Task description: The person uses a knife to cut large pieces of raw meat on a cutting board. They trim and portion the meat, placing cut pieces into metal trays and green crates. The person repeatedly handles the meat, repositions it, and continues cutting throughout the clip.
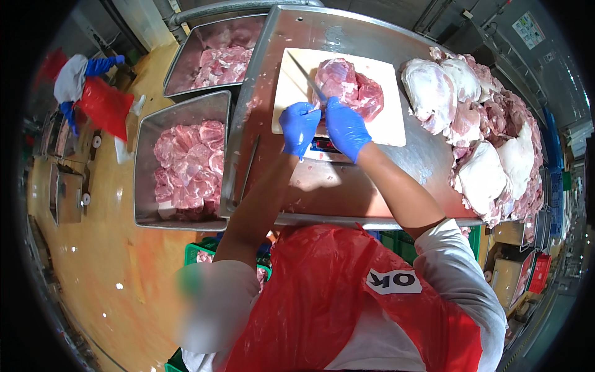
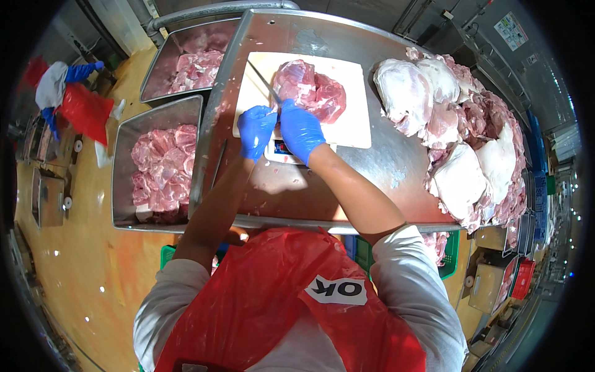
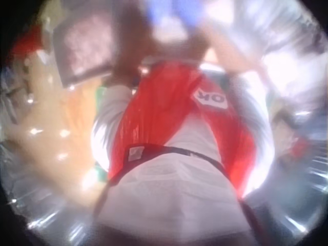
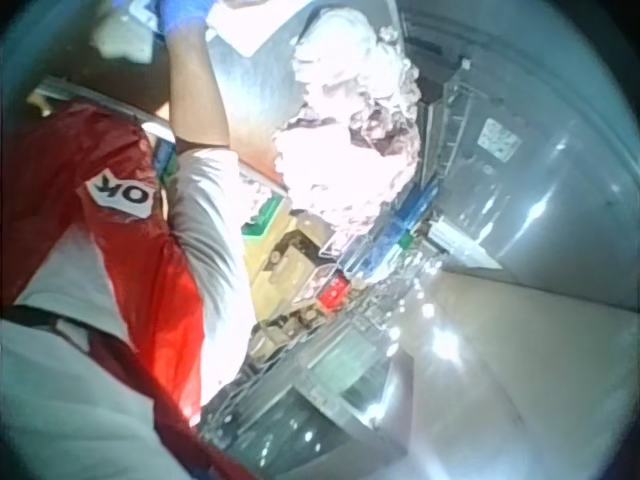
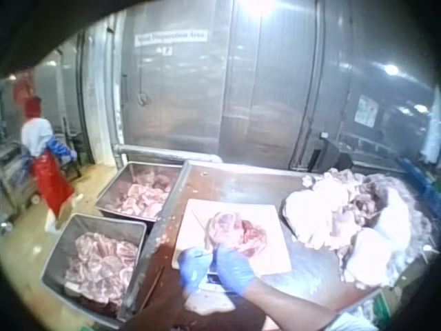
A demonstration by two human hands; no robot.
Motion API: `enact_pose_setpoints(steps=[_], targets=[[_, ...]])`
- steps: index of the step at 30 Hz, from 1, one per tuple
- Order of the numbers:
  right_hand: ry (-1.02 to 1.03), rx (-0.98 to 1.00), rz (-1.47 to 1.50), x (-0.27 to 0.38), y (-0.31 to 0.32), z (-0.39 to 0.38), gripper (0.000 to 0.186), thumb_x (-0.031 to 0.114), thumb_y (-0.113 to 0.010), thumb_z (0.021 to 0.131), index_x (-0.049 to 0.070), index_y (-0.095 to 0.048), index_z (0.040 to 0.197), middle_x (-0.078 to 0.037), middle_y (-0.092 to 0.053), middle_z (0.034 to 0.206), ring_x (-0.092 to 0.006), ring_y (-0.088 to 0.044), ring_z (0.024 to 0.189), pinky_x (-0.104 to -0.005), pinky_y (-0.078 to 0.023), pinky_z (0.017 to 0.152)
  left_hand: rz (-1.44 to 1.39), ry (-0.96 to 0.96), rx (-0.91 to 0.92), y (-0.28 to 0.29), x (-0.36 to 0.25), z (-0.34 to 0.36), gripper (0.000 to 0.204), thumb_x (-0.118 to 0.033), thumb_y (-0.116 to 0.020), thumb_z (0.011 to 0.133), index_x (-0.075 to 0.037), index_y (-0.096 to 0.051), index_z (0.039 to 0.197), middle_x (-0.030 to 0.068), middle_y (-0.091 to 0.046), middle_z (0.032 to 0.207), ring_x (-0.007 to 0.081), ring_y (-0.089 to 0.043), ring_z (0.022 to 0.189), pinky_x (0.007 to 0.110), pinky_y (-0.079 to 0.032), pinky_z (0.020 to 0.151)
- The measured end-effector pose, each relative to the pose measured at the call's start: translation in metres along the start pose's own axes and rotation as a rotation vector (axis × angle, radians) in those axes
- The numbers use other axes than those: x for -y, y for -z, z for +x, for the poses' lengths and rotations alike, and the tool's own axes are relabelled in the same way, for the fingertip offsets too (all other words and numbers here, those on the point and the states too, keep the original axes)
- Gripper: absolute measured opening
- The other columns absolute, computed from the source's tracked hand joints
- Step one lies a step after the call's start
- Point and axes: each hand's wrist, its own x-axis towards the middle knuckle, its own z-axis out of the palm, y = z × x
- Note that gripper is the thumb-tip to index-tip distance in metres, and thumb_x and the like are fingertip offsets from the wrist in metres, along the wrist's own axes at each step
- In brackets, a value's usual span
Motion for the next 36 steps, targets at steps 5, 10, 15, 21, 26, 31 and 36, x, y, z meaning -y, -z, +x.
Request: enact_pose_setpoints(steps=[5, 10, 15, 21, 26, 31, 36], targets=[[-0.113, 0.212, -0.254, -0.041, -0.019, -0.039, 0.022, 0.011, -0.05, 0.091, -0.003, -0.047, 0.108, -0.029, -0.064, 0.093, -0.0461, -0.064, 0.086, -0.0518, -0.051, 0.075, 0.037, -0.043, -0.027, 0.007, -0.011, -0.014, 0.008, -0.008, -0.07, 0.07, -0.001, -0.066, 0.068, 0.0043, -0.058, 0.055, 0.0077, -0.052, 0.053, 0.028, -0.045, 0.053], [-0.147, 0.512, -0.477, -0.092, 0.048, -0.119, 0.024, 0.01, -0.048, 0.091, -0.002, -0.043, 0.112, -0.027, -0.065, 0.089, -0.0448, -0.065, 0.082, -0.0517, -0.052, 0.068, 0.193, -0.354, 0.023, 0.054, -0.023, -0.023, 0.01, -0.004, -0.069, 0.069, 0.0, -0.061, 0.064, 0.0074, -0.056, 0.056, 0.0127, -0.053, 0.051, 0.03, -0.043, 0.05], [-0.013, 0.379, -0.388, -0.043, 0.062, -0.089, 0.023, 0.011, -0.042, 0.094, -0.003, -0.045, 0.112, -0.029, -0.063, 0.091, -0.047, -0.063, 0.08, -0.0517, -0.052, 0.067, 0.215, -0.276, 0.189, 0.066, -0.036, -0.033, 0.007, -0.004, -0.068, 0.068, 0.0, -0.063, 0.066, 0.0105, -0.058, 0.059, 0.0163, -0.056, 0.053, 0.029, -0.045, 0.052], [0.063, 0.213, -0.304, -0.056, -0.011, -0.03, 0.022, 0.014, -0.045, 0.094, -0.003, -0.048, 0.109, -0.028, -0.064, 0.093, -0.0432, -0.065, 0.082, -0.0498, -0.052, 0.068, 0.1, 0.115, 0.387, 0.069, -0.055, -0.032, 0.003, -0.003, -0.065, 0.072, -0.002, -0.065, 0.069, 0.0027, -0.061, 0.061, 0.0077, -0.054, 0.057, 0.026, -0.043, 0.053], [-0.091, 0.459, -0.501, -0.099, 0.043, -0.108, 0.021, 0.016, -0.047, 0.094, 0.002, -0.047, 0.109, -0.022, -0.066, 0.085, -0.0409, -0.066, 0.076, -0.0503, -0.051, 0.064, -0.041, 0.336, 0.348, 0.092, -0.068, -0.037, 0.002, -0.003, -0.065, 0.075, -0.003, -0.066, 0.074, 0.0001, -0.061, 0.064, 0.0072, -0.053, 0.057, 0.024, -0.043, 0.054], [-0.176, 0.265, -0.361, -0.14, 0.091, -0.191, 0.019, 0.019, -0.049, 0.097, 0.003, -0.045, 0.106, -0.025, -0.063, 0.078, -0.0439, -0.062, 0.068, -0.0524, -0.047, 0.057, -0.024, -0.094, 0.447, 0.15, -0.12, 0.04, 0.009, -0.011, -0.063, 0.083, -0.003, -0.065, 0.088, 0.0009, -0.061, 0.079, 0.0092, -0.056, 0.068, 0.023, -0.045, 0.061], [-0.245, -0.129, -0.013, -0.153, 0.064, -0.212, 0.016, 0.017, -0.05, 0.099, 0.001, -0.048, 0.105, -0.016, -0.059, 0.069, -0.0293, -0.055, 0.054, -0.0411, -0.044, 0.049, 0.429, -0.227, 0.036, 0.223, -0.155, 0.225, 0.02, -0.019, -0.059, 0.092, -0.002, -0.061, 0.102, 0.005, -0.062, 0.084, 0.0127, -0.058, 0.075, 0.027, -0.049, 0.071]])
